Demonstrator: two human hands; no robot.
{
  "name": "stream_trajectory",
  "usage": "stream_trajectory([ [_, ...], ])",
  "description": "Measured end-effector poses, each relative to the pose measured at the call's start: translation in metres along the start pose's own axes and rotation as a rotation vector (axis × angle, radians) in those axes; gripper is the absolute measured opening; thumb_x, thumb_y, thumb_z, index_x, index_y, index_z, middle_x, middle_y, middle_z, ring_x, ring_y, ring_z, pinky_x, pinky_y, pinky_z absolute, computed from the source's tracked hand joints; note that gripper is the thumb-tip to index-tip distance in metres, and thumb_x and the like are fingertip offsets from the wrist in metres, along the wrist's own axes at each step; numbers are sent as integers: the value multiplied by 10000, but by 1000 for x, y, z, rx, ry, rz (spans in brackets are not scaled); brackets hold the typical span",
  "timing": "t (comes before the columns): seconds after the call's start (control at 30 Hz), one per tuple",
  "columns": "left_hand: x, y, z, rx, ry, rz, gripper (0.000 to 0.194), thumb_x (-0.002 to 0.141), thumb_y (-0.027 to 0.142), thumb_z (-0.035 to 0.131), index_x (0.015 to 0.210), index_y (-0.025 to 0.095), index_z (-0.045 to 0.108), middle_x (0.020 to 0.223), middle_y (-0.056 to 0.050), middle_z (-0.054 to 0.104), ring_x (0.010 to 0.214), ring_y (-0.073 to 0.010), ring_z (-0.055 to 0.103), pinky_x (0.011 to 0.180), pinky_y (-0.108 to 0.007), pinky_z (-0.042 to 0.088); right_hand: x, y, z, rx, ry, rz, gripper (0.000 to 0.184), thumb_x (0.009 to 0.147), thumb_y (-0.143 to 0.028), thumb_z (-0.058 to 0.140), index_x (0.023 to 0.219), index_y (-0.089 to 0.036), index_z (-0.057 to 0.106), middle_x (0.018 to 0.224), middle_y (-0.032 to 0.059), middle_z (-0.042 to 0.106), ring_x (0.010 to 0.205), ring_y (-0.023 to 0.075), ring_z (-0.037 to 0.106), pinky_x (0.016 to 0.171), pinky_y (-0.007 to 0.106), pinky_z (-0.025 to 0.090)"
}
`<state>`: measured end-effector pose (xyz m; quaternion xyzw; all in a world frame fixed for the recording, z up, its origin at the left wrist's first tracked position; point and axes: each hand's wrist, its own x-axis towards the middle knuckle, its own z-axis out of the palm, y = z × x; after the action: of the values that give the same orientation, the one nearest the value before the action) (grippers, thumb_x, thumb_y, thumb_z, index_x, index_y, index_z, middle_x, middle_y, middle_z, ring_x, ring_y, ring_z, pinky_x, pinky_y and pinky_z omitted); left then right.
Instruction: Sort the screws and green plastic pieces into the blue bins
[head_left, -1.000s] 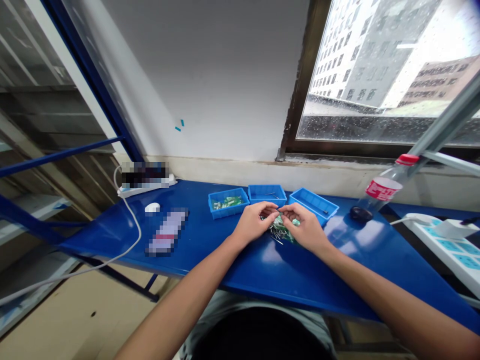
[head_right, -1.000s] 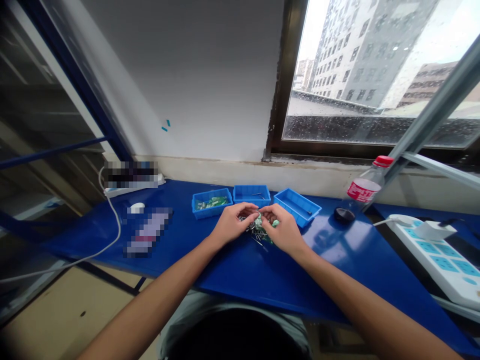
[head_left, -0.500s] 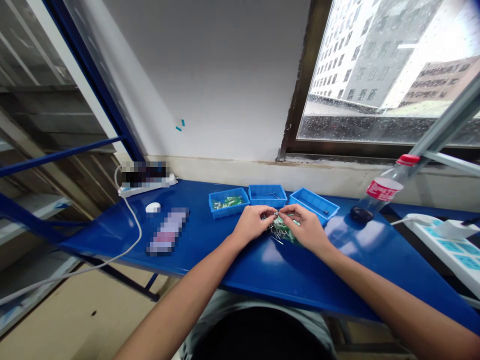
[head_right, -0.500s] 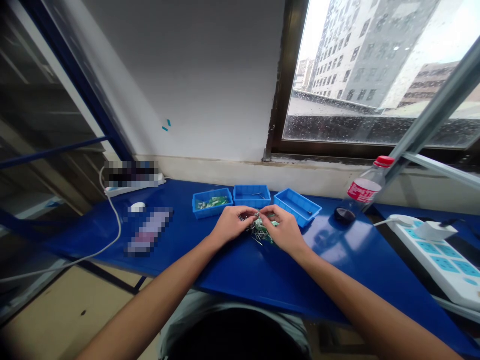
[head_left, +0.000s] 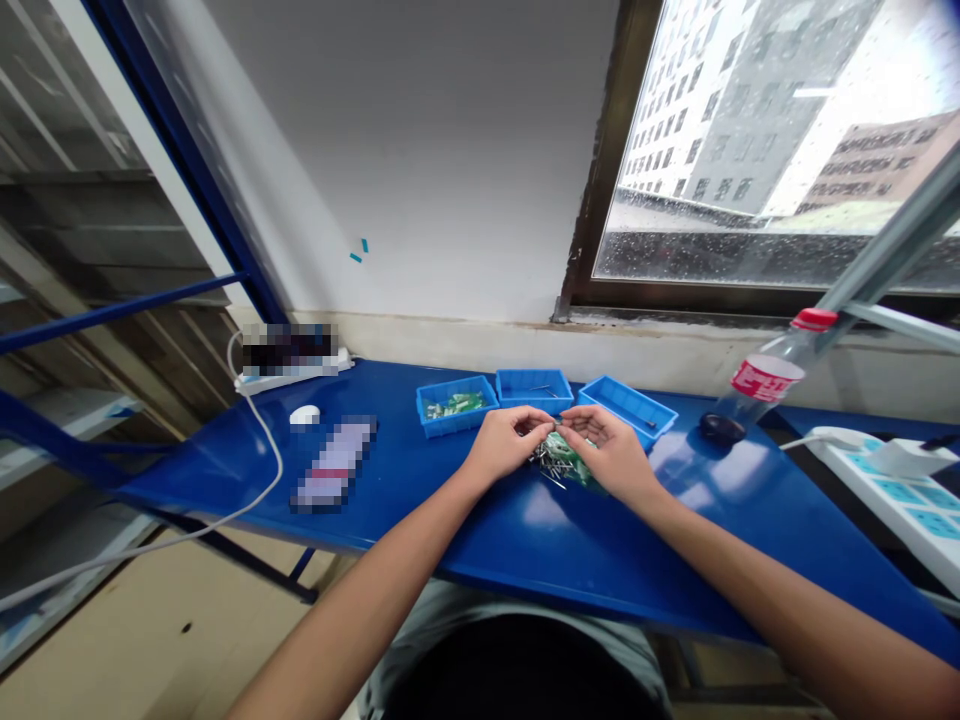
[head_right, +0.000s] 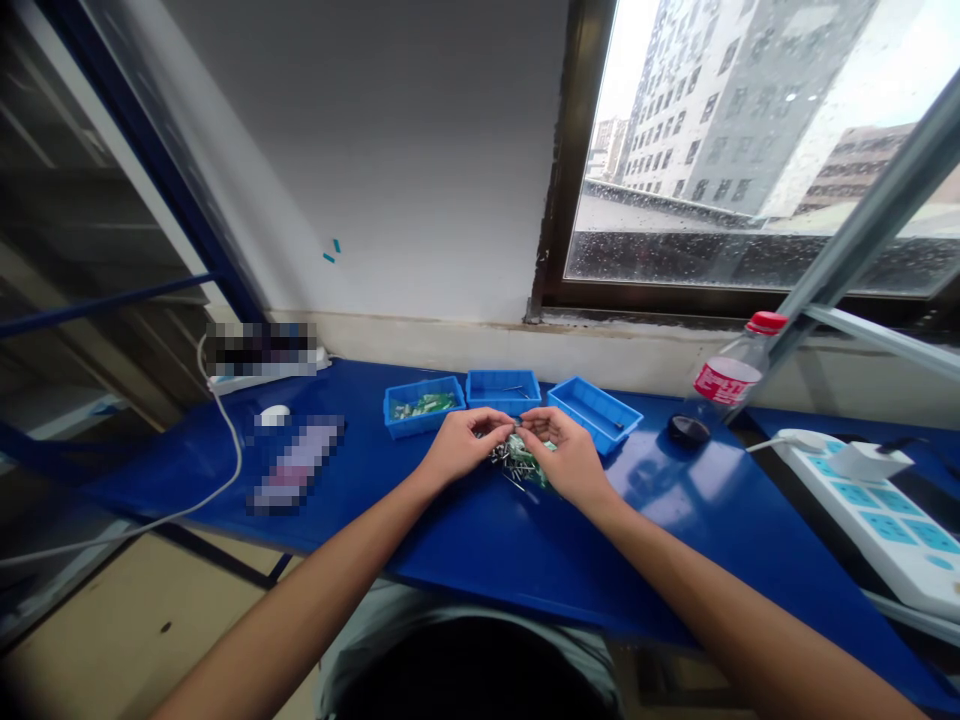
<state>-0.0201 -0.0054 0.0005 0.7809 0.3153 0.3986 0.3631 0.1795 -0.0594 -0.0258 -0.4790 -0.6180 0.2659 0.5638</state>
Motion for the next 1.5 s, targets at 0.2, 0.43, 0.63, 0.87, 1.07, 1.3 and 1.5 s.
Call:
stream_trajectory([
  [0.2,-1,2,1,-42,-35,-31,283,925,380,739,1092,178,844,1089,-76,837,970,-252,796,900,-329,609,1,5,0,63,62,20,384,879,-497,826,1110,-214,709,1035,109,794,957,266,778,933,463,656],
  [0.43,0,-2,-1,-57,35,-21,241,950,343,713,1087,204,855,1123,-71,830,1032,-271,797,992,-381,608,-2,-5,0,73,19,13,345,898,-485,808,1091,-218,705,1096,127,807,1057,302,788,1014,515,636],
  [0.63,1,-4,0,-80,109,-27,243,930,347,737,1091,200,845,1137,-82,827,1076,-279,786,1028,-410,600,-3,-9,1,87,-32,19,326,962,-477,737,1160,-222,692,1217,141,789,1168,319,761,1032,525,625],
  [0.87,9,-7,1,-396,141,-125,371,916,467,753,1103,149,717,1066,-116,803,881,-196,758,772,-289,598,-5,-12,2,55,-40,-11,338,982,-499,710,1179,-226,681,1142,130,800,1113,297,773,946,464,656],
  [1.07,12,-3,-1,-848,76,-230,414,914,511,770,1084,157,640,1068,-65,689,753,-102,657,663,-222,530,-3,-5,0,-4,-29,-11,372,970,-528,712,1173,-216,702,1101,121,789,1034,285,770,865,429,656],
  [1.3,11,-1,-3,-1071,43,-312,368,904,466,793,981,143,635,921,-31,615,718,-123,644,627,-247,508,-3,-4,0,-39,-40,-12,356,972,-511,712,1185,-225,709,1054,93,774,946,251,750,874,410,626],
  [1.5,11,2,-4,-1036,71,-322,408,856,478,842,992,141,656,946,-29,633,727,-109,632,638,-238,497,-4,-8,1,-52,-47,7,348,968,-514,714,1169,-230,711,1045,89,773,945,253,745,878,411,619],
])
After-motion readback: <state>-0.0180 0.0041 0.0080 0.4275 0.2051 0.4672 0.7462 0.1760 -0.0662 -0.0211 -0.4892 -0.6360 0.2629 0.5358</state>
